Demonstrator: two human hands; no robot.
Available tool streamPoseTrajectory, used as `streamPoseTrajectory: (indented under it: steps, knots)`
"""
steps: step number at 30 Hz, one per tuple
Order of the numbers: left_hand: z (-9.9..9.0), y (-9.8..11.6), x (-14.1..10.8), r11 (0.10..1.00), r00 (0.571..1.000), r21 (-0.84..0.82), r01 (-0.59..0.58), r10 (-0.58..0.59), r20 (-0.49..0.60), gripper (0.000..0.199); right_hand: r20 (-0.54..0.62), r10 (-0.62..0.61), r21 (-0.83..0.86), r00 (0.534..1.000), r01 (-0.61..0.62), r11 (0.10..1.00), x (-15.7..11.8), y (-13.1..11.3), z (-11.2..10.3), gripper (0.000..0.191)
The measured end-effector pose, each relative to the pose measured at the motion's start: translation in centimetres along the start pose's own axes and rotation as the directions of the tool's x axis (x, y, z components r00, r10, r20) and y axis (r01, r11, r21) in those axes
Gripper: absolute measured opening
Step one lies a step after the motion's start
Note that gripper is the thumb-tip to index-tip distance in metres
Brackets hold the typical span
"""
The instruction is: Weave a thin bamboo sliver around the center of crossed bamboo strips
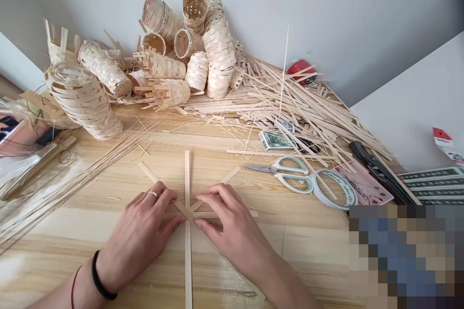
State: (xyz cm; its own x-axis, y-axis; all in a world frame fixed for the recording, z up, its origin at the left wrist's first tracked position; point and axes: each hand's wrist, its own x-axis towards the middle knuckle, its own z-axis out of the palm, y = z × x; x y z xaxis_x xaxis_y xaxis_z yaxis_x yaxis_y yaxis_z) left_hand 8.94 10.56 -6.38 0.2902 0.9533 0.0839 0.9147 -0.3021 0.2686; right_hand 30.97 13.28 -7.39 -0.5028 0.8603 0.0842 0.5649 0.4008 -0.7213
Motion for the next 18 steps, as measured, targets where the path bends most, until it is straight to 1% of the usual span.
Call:
streamPoseTrajectory:
  steps: [2,4,9,15,18]
  knots:
    - [0.07,-0.02,0.03,1.000,1.000,0.003,-0.012,0.012,-0.012,0.035,-0.002,-0.004,-0.001,1.000,0.004,1.000,0.04,0.03,-0.01,0.041]
    - [0.15,-0.08,0.07,1.000,1.000,-0.005,-0.027,0.027,-0.016,0.036,-0.006,-0.009,-0.002,1.000,0.009,1.000,0.09,0.04,0.00,0.041]
    - [0.27,-0.23,0.05,0.999,1.000,-0.025,-0.030,0.030,-0.009,0.031,-0.023,-0.025,0.005,0.999,0.026,1.000,0.12,0.09,0.15,0.041]
    - [0.35,-0.38,0.12,0.991,0.999,-0.128,-0.036,0.034,-0.016,0.023,-0.023,-0.041,0.018,0.999,0.041,0.999,0.04,0.12,0.22,0.041]
    - [0.49,-0.42,0.13,0.988,1.000,-0.148,-0.031,0.030,-0.007,0.019,-0.025,-0.045,0.026,0.999,0.045,0.999,0.02,0.10,0.18,0.040]
